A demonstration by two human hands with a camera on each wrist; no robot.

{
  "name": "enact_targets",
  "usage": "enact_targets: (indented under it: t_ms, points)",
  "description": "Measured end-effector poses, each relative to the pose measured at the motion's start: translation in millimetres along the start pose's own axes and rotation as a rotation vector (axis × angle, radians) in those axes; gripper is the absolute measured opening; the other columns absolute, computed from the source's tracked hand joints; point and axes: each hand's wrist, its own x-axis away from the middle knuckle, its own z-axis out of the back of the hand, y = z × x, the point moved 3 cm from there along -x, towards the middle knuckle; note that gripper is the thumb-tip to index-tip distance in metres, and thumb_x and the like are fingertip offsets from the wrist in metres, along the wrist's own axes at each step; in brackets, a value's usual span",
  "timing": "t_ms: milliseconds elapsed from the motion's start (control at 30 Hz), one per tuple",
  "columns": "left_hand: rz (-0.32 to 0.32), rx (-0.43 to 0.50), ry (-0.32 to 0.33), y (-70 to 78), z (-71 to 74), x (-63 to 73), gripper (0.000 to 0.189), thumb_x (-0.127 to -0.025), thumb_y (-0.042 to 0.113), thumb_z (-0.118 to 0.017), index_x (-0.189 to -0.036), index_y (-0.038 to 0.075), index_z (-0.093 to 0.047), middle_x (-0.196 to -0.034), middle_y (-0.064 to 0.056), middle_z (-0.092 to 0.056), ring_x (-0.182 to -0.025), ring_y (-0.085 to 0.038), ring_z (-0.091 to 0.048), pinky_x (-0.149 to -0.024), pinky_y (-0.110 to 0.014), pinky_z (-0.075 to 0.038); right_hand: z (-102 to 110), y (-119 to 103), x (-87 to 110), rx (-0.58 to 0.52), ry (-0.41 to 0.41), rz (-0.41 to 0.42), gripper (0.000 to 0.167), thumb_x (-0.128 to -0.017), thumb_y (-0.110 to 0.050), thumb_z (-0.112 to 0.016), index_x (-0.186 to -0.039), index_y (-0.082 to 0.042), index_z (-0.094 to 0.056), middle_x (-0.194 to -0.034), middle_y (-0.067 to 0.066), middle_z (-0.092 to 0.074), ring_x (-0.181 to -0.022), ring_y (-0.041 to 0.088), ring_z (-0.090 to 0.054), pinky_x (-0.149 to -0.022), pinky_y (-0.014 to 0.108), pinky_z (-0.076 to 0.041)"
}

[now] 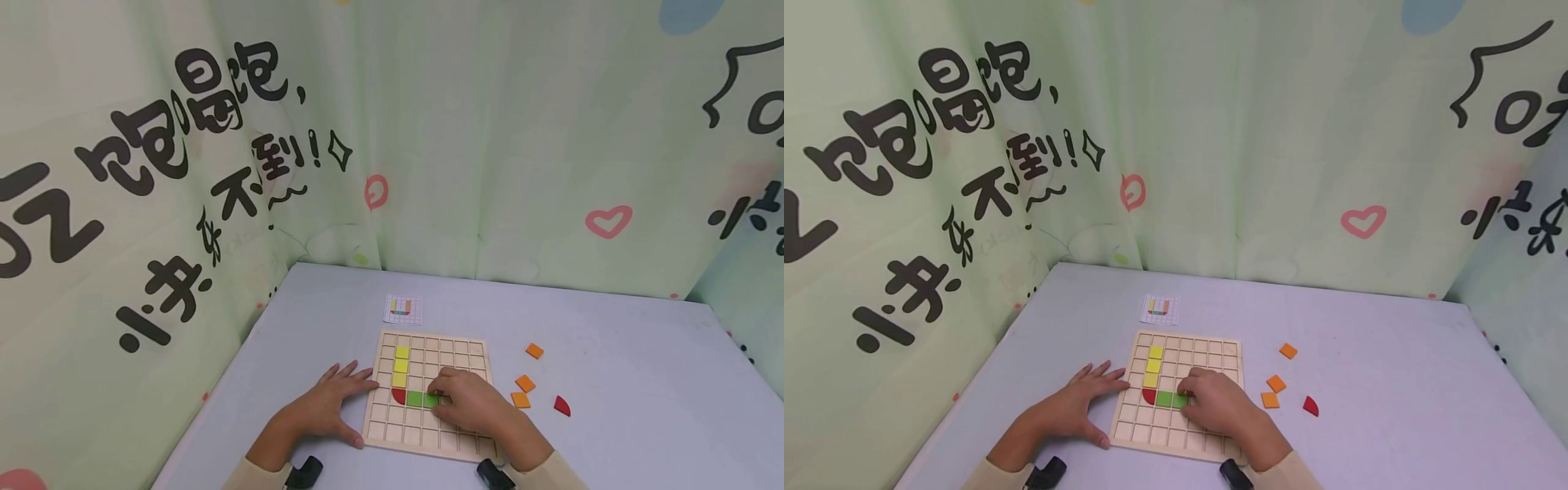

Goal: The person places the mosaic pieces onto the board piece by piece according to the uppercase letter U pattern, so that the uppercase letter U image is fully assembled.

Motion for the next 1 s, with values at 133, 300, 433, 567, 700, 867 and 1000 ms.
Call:
enact_targets:
  t_ms: [133,300,433,567,700,867,1000]
  points:
    - [0.001,0.005,-0.001,0.7,0.8,-0.2,0.101,-0.057,0.072,-0.078,-0.144,0.032,-0.047,-0.155,0.007,-0.032,-0.147,-0.023,-0.011,-0.116,-0.052,-0.002,0.4,0.4,-0.3,-0.011,-0.003,-0.002,0.020,-0.082,-0.023,-0.076,-0.101,-0.016,-0.074,-0.091,-0.013,-0.058,-0.077,0.002,-0.050,-0.073,0.029,-0.050]
    - [-0.012,0.004,0.007,0.2,1.5,-0.6,0.101,-0.058,0.073,-0.077,-0.144,0.031,-0.047,-0.155,0.006,-0.033,-0.147,-0.024,-0.011,-0.116,-0.052,-0.002,1.1,0.4,-0.9,-0.012,-0.004,-0.001,0.020,-0.082,-0.022,-0.076,-0.101,-0.016,-0.074,-0.091,-0.013,-0.059,-0.078,0.003,-0.052,-0.073,0.030,-0.050]
    - [-0.023,0.000,0.012,0.3,1.4,0.0,0.100,-0.058,0.073,-0.076,-0.144,0.030,-0.048,-0.155,0.005,-0.033,-0.147,-0.024,-0.012,-0.116,-0.053,-0.003,1.3,0.5,0.2,-0.024,-0.016,-0.001,0.020,-0.083,-0.022,-0.075,-0.101,-0.016,-0.074,-0.092,-0.013,-0.059,-0.079,0.003,-0.053,-0.074,0.030,-0.051]
    - [-0.023,0.000,0.011,1.4,1.7,1.0,0.100,-0.057,0.073,-0.076,-0.144,0.031,-0.048,-0.155,0.005,-0.034,-0.147,-0.024,-0.012,-0.116,-0.053,-0.003,3.6,1.0,3.7,-0.021,-0.014,0.007,0.019,-0.084,-0.022,-0.074,-0.102,-0.016,-0.074,-0.092,-0.013,-0.059,-0.078,0.002,-0.052,-0.073,0.030,-0.050]
    - [-0.021,0.007,0.010,1.6,2.2,0.7,0.101,-0.057,0.072,-0.077,-0.144,0.030,-0.048,-0.155,0.005,-0.033,-0.147,-0.024,-0.012,-0.116,-0.053,-0.002,8.9,3.9,8.9,-0.007,-0.009,-0.001,0.017,-0.085,-0.020,-0.072,-0.101,-0.016,-0.073,-0.092,-0.014,-0.059,-0.078,0.003,-0.052,-0.074,0.031,-0.051]
    - [-0.017,0.007,0.010,0.2,0.9,-0.3,0.100,-0.057,0.072,-0.077,-0.144,0.031,-0.048,-0.155,0.005,-0.033,-0.147,-0.024,-0.012,-0.116,-0.052,-0.002,14.0,11.8,17.4,0.003,-0.011,-0.022,0.017,-0.085,-0.019,-0.072,-0.101,-0.015,-0.073,-0.092,-0.012,-0.059,-0.081,0.004,-0.054,-0.076,0.033,-0.051]
    - [-0.015,0.013,0.013,-1.1,-1.9,0.4,0.100,-0.056,0.072,-0.078,-0.143,0.031,-0.048,-0.155,0.005,-0.034,-0.147,-0.024,-0.012,-0.116,-0.052,-0.002,14.9,21.8,27.6,0.020,-0.001,-0.053,0.018,-0.084,-0.018,-0.072,-0.101,-0.015,-0.073,-0.092,-0.013,-0.058,-0.082,0.004,-0.054,-0.076,0.033,-0.052]
